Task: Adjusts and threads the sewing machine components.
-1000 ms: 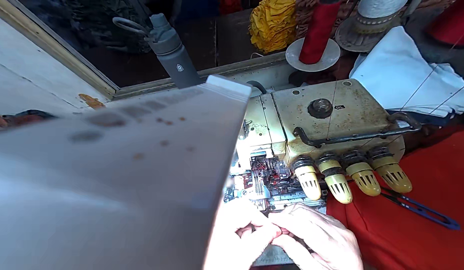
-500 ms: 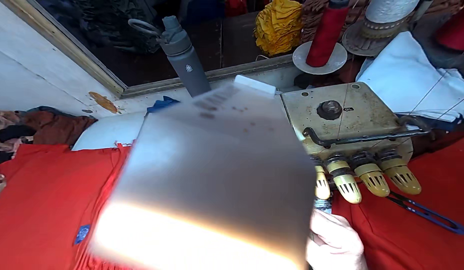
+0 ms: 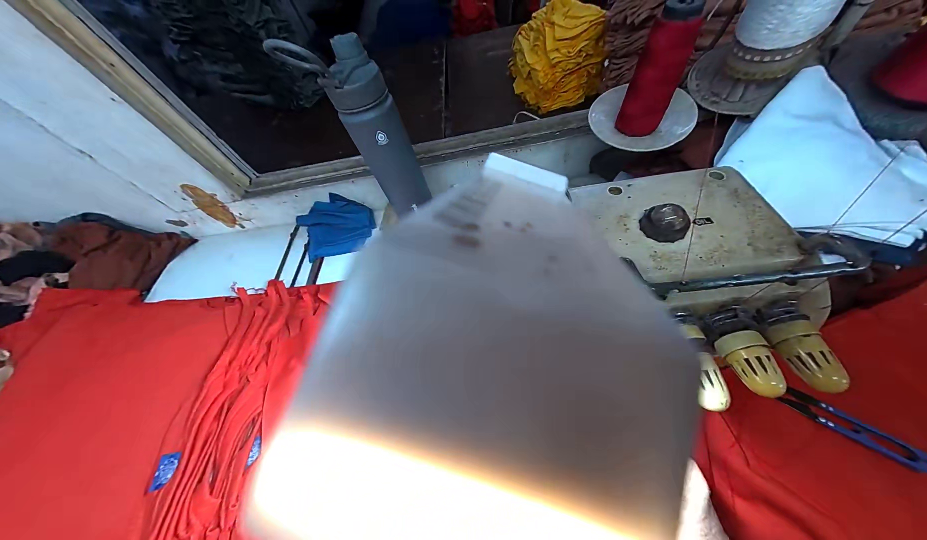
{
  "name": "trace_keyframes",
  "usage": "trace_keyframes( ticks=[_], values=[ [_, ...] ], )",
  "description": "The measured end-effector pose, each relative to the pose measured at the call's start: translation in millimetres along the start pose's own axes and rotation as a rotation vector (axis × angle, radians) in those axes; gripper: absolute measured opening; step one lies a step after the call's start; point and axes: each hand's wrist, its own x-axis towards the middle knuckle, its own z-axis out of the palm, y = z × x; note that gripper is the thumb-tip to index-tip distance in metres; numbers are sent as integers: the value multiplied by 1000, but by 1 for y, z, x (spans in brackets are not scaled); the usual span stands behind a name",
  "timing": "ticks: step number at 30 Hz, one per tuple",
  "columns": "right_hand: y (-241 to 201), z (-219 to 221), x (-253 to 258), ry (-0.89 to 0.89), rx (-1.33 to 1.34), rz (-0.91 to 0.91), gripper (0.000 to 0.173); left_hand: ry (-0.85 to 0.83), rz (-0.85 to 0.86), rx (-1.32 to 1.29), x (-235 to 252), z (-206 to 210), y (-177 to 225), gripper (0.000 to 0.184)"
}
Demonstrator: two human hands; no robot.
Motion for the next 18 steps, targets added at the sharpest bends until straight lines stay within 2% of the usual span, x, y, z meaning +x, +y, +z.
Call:
trace_keyframes(
  ticks=[3, 6, 8, 12, 18],
  values=[
    [1, 3, -1, 0, -83, -106, 10, 14, -13, 61, -1, -1, 0, 17],
    [0, 7, -4, 24, -239, -164, 13, 17, -47, 116, -1, -2, 1, 20],
    [0, 9, -6, 37, -273, -164, 17, -12, -53, 159, -1, -3, 1, 22],
    [10, 11, -8, 62, -391, -264, 13, -88, -1, 190, 1, -3, -3, 22],
    [12, 12, -11, 95, -333, -244, 12, -155, -9, 225, 2, -1, 0, 24]
  ],
)
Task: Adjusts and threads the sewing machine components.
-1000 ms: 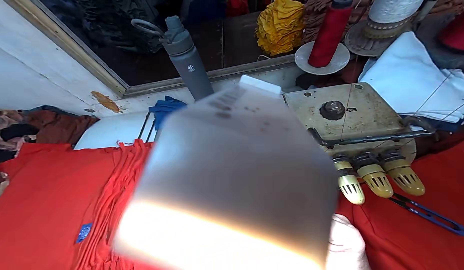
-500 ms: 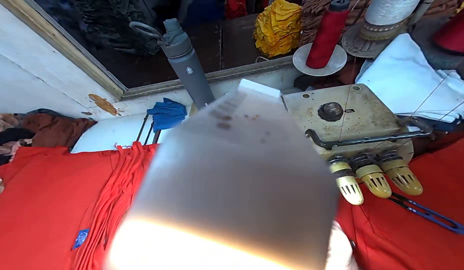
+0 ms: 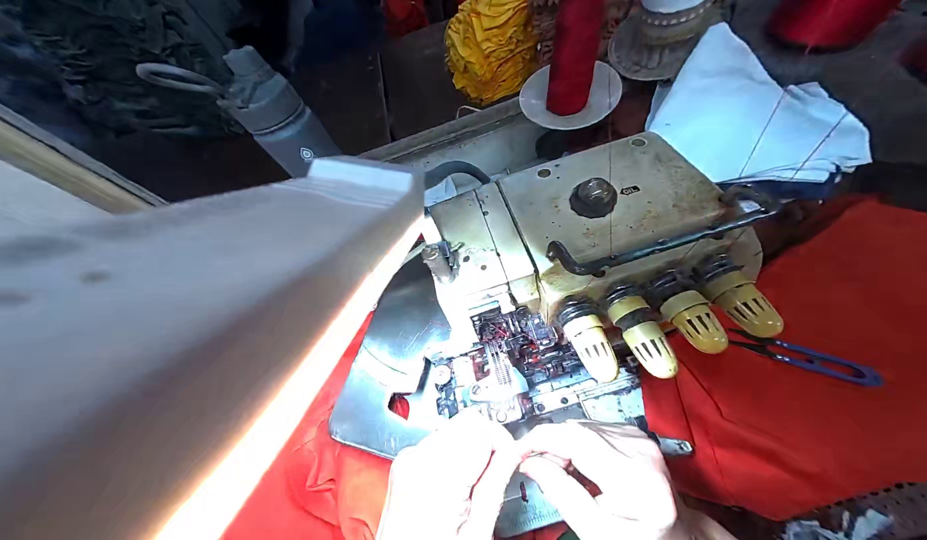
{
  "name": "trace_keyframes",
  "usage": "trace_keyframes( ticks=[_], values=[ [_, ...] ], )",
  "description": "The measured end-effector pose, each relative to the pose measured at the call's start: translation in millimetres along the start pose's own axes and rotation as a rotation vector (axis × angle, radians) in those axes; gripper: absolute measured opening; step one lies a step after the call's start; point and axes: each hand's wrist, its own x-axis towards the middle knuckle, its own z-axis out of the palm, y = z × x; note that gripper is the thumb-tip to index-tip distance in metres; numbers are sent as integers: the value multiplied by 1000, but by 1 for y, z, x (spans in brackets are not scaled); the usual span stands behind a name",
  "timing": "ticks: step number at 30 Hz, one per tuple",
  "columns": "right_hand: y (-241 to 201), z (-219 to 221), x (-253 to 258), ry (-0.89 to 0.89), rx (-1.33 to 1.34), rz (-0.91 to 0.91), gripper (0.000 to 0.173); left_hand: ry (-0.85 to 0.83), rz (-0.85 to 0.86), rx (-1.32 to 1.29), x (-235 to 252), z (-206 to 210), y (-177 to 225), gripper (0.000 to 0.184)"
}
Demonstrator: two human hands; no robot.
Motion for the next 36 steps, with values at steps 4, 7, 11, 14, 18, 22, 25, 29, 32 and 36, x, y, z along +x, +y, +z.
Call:
trace_keyframes(
  ticks=[4, 7, 11, 14, 18, 22, 25, 29, 32, 36],
  values=[
    [0, 2, 0, 38, 90, 65, 10, 4, 4, 38, 3, 4, -1, 30],
    [1, 1, 2, 17, 229, 154, 10, 10, 18, 63, 5, 8, -5, 36],
    [-4, 0, 7, 43, 467, 387, 5, 144, -27, -35, 3, 10, -4, 41],
    [-5, -1, 11, 128, 639, 587, 9, 277, -124, -39, -3, 1, 1, 32],
    [0, -3, 13, 172, 800, 702, 12, 441, -107, 36, -24, -17, -18, 34],
    [-1, 0, 18, 255, 812, 879, 12, 657, -197, 119, -47, -28, -65, 30],
    [-2, 5, 24, 350, 828, 1055, 10, 700, -214, 106, -71, -30, -120, 19],
    [1, 12, 29, 442, 850, 1120, 10, 604, -418, 344, -76, -9, -120, 21],
    [1, 17, 33, 519, 856, 1138, 11, 644, -336, 446, -74, -1, -123, 18],
    [2, 20, 36, 564, 876, 1149, 13, 632, -333, 454, -73, -1, -120, 18]
  ],
)
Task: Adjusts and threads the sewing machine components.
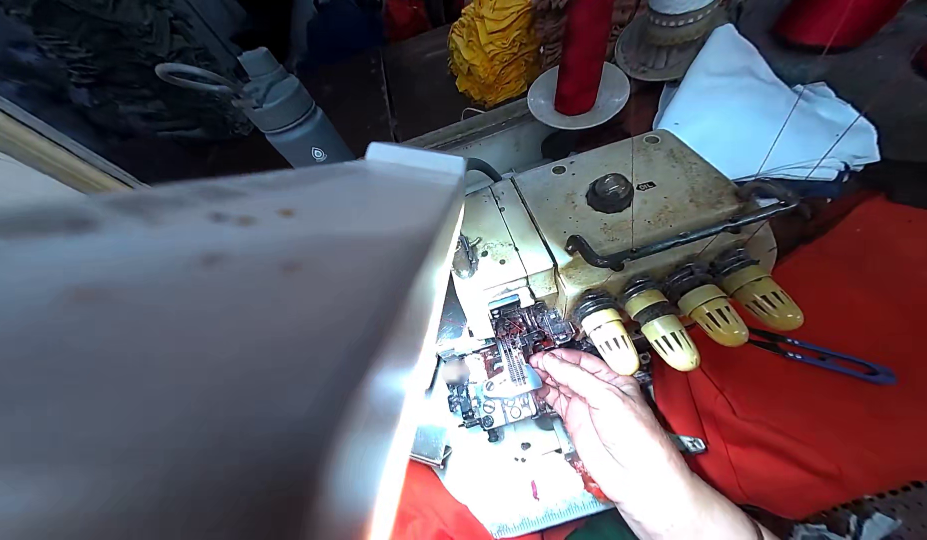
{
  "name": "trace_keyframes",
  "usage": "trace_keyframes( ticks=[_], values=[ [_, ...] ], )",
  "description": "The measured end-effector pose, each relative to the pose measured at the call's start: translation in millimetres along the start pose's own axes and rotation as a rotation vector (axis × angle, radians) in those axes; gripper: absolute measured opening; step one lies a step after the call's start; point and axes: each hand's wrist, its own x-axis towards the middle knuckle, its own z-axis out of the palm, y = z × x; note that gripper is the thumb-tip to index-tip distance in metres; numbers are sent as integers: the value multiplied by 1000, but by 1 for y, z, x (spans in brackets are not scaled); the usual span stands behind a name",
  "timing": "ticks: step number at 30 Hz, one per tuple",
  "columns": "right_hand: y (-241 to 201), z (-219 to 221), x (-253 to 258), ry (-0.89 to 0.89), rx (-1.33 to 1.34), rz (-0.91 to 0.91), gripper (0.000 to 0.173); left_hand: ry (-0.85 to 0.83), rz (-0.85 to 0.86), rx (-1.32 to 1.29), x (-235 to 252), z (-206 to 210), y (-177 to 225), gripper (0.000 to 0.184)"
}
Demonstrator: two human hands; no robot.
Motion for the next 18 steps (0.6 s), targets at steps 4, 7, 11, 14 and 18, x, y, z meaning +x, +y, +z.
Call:
trace_keyframes(
  ticks=[4, 7, 11, 14, 18],
  values=[
    [-1, 3, -1, 6, 4, -4, 14, 16, 14, -2, -1, 2, -6, 19],
    [-2, 6, -2, 30, -2, 14, 13, 0, -23, -3, 1, 0, 2, 18],
    [-2, 7, -1, 47, 19, 17, 12, -4, -17, -5, 0, -1, 2, 19],
    [-1, 5, -1, 29, 19, 9, 12, 27, 44, 5, -3, 4, -10, 20],
    [0, 7, -2, 44, 34, 2, 13, 7, -23, -36, 0, 1, 2, 19]
  ],
)
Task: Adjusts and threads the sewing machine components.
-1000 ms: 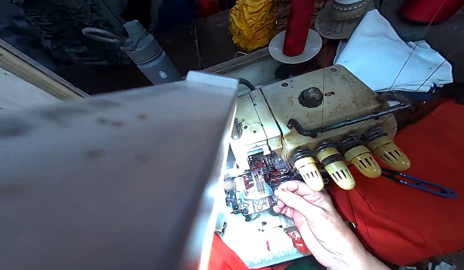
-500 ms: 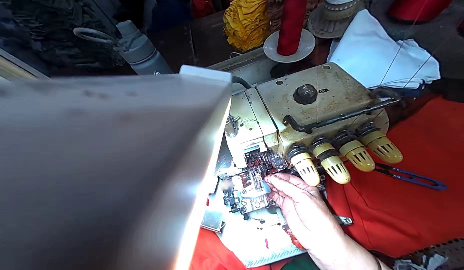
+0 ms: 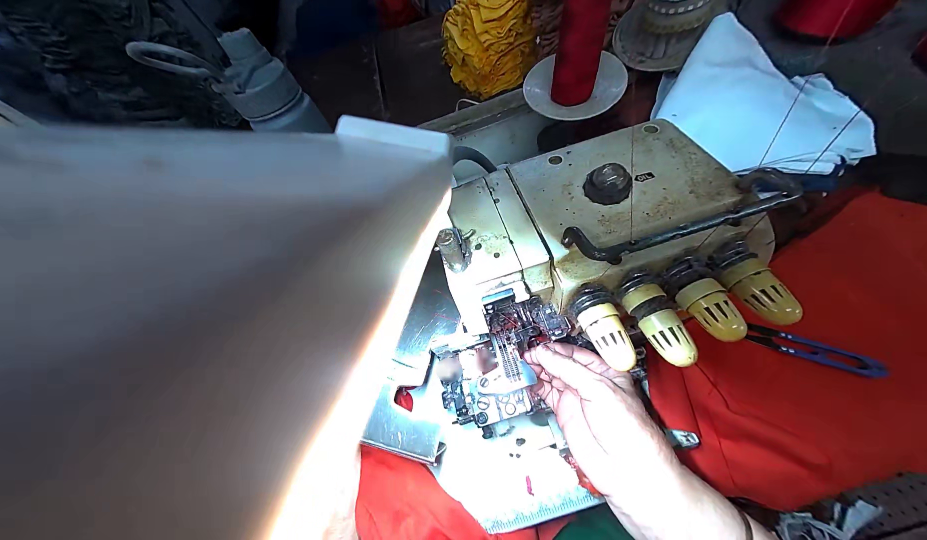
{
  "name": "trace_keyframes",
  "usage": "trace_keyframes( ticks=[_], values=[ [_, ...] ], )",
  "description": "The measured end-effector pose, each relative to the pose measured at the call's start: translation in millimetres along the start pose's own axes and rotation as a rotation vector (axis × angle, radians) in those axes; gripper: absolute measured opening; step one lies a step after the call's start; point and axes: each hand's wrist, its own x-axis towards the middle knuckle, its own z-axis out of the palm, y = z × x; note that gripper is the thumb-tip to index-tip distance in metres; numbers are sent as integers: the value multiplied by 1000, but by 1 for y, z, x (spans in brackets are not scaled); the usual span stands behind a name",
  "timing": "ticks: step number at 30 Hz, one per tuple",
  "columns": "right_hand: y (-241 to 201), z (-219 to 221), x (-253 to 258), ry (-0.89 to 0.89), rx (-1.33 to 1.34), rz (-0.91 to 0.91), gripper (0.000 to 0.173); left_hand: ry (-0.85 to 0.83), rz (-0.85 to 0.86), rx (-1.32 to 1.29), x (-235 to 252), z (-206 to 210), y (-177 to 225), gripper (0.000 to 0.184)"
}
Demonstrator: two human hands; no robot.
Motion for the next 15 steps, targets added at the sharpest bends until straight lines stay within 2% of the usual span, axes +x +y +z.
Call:
trace_keyframes(
  ticks=[15],
  values=[
    [0, 3, -2, 15, 24, 2, 14, 11, 16, -8, -1, 3, -9, 19]
  ],
)
